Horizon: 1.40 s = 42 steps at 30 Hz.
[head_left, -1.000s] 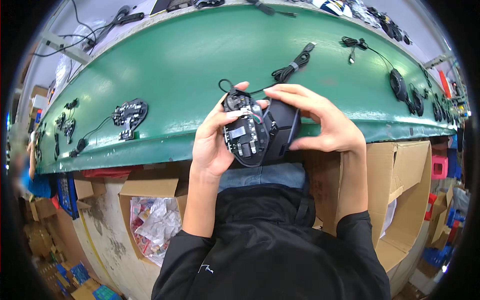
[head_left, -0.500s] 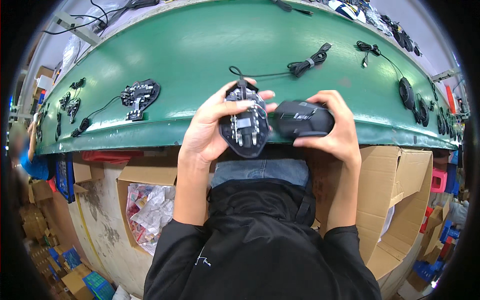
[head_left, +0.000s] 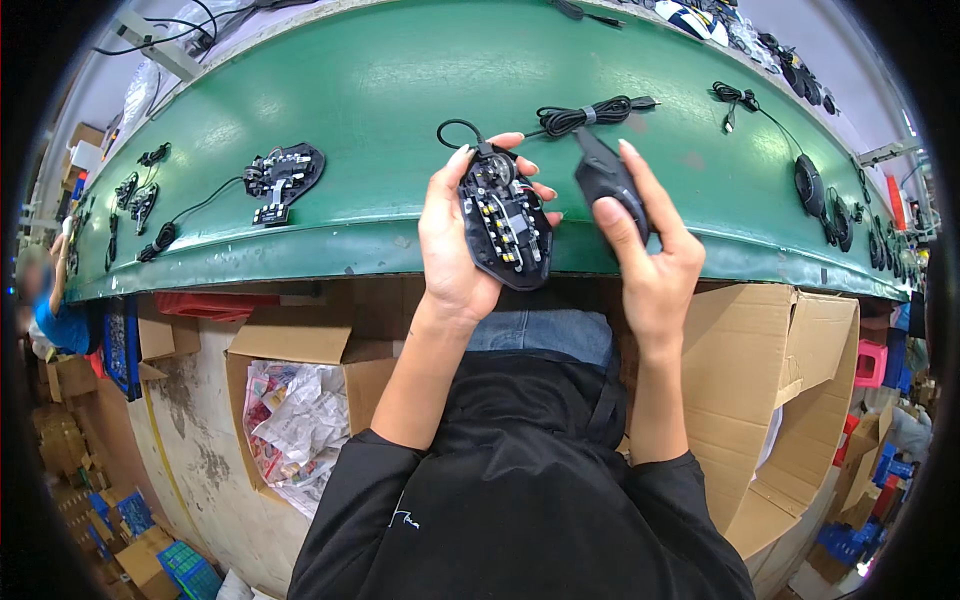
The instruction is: Assembling the internal components and outer shell of computer mice on a production line.
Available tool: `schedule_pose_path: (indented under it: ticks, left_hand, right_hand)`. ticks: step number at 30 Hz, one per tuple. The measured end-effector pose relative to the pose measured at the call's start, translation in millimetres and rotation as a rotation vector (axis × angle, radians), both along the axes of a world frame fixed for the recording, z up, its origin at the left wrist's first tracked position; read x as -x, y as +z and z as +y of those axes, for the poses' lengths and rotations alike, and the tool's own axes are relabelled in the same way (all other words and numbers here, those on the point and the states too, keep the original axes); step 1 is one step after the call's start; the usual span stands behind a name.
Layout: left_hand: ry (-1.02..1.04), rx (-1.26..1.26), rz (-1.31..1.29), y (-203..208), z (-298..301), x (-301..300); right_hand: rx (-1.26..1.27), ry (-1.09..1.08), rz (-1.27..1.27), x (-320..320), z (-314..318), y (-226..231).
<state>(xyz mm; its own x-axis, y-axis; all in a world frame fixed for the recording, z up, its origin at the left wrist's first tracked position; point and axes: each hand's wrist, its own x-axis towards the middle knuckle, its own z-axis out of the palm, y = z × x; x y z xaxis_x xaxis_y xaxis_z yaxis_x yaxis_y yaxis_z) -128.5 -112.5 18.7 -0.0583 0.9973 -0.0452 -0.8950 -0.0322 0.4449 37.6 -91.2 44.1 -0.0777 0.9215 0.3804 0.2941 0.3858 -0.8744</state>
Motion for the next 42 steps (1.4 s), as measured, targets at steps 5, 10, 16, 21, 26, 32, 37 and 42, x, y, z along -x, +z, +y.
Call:
schedule_pose_path:
  ticks: [5, 10, 16, 21, 26, 32, 37, 42]
  left_hand:
    - [0.127, 0.035, 0.121, 12.7, -2.8, -13.6]
    - [0.092, 0.022, 0.076, 6.9, -2.3, -11.6]
    - [-0.081, -0.072, -0.085, -4.2, -3.2, 1.9]
    - [-0.025, -0.023, -0.020, -0.8, -6.4, 2.4]
    - [0.053, 0.037, 0.100, 5.8, -7.5, -1.9]
    - [0.046, -0.066, 0.128, -10.5, -9.3, 6.3]
    - [0.140, -0.017, 0.376, 1.1, -13.2, 2.4]
    - [0.118, -0.017, 0.279, 0.0, -13.5, 10.0]
  right_hand:
    - [-0.140, 0.006, -0.185, 28.3, -14.4, 4.5]
    - [-0.004, -0.105, -0.001, 24.0, -11.4, -4.3]
    - [-0.125, -0.304, -0.573, -4.9, 14.5, -12.5]
    - [-0.355, -0.175, -0.465, 2.7, 13.4, -11.3]
    - [-0.372, 0.125, -0.270, 21.0, -3.9, 4.8]
    - [0.107, 0.187, -0.045, 37.3, -18.2, 1.5]
    - [0.092, 0.177, -0.016, 45.5, -34.0, -0.1]
    - [-0.135, 0.161, -0.115, 42.0, -30.0, -3.8]
